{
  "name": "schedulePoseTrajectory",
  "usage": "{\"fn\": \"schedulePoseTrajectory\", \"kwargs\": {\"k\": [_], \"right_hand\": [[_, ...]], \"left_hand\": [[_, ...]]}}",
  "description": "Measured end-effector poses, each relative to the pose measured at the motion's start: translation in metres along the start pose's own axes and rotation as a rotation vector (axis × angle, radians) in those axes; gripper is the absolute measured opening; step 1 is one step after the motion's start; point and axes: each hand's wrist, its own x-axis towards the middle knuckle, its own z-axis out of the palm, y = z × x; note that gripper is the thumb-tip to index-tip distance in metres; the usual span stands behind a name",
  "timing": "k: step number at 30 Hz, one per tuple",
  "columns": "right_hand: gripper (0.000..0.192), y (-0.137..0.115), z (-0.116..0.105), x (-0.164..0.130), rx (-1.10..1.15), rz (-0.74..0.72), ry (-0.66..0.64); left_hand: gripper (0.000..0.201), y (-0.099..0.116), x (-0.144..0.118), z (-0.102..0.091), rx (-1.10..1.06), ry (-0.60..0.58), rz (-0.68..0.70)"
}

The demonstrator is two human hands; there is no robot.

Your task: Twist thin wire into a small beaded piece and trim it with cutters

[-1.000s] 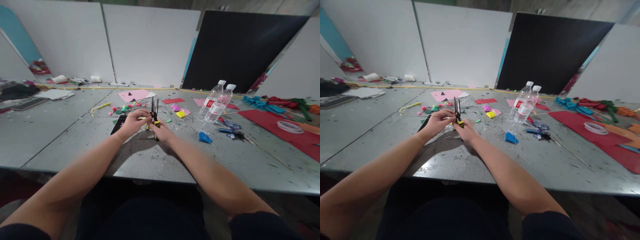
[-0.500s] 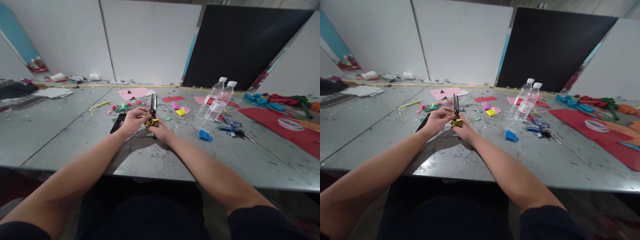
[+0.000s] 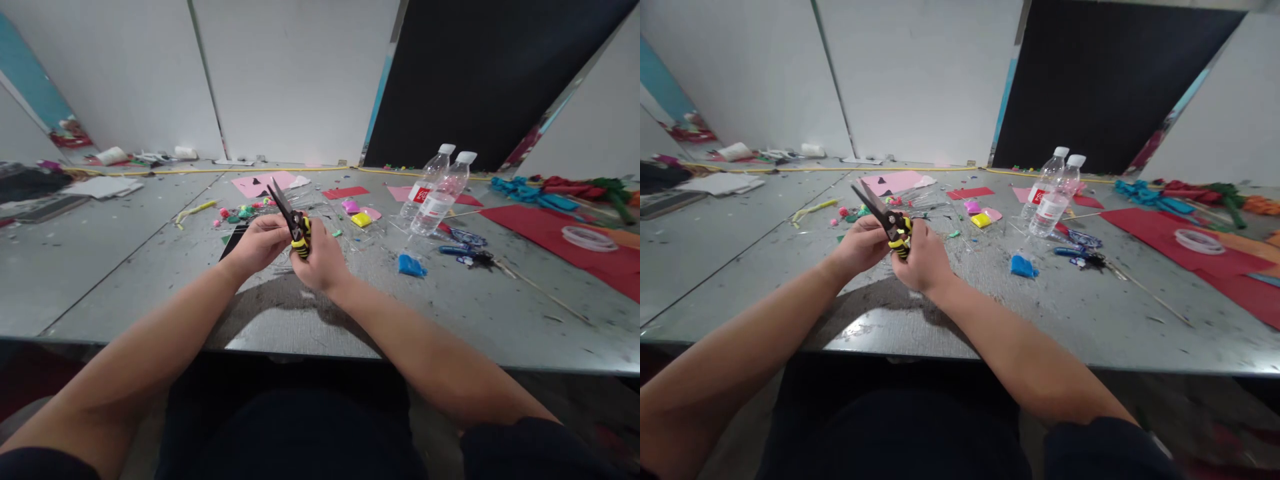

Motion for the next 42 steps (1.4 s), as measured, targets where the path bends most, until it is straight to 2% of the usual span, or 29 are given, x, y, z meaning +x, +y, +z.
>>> {"fn": "schedulePoseTrajectory", "kwargs": {"k": [4,9,23,31,42], "right_hand": [[0.030,-0.015,-0.011,-0.004,-0.055,-0.046,0.035],[0.029,-0.023,-0.016,-0.006,-0.105,-0.038,0.051],[0.031,-0.017,-0.017,-0.004,-0.012,-0.029,0.005],[0.034,-0.016,-0.015,-0.004,0.002,-0.052,0.051],[0.037,-0.017,-0.015,-0.004,0.022,-0.029,0.026]], "left_hand": [[0.021,0.009,-0.006,0.005,0.017,-0.034,-0.008],[0.017,0.011,-0.008,0.007,0.026,0.018,-0.032],[0.019,0.006,-0.008,0.006,0.099,0.037,-0.043],[0.027,0.007,-0.010,0.008,0.082,0.056,-0.063],[0.031,0.006,-0.010,0.009,0.077,0.017,-0.067]]}}
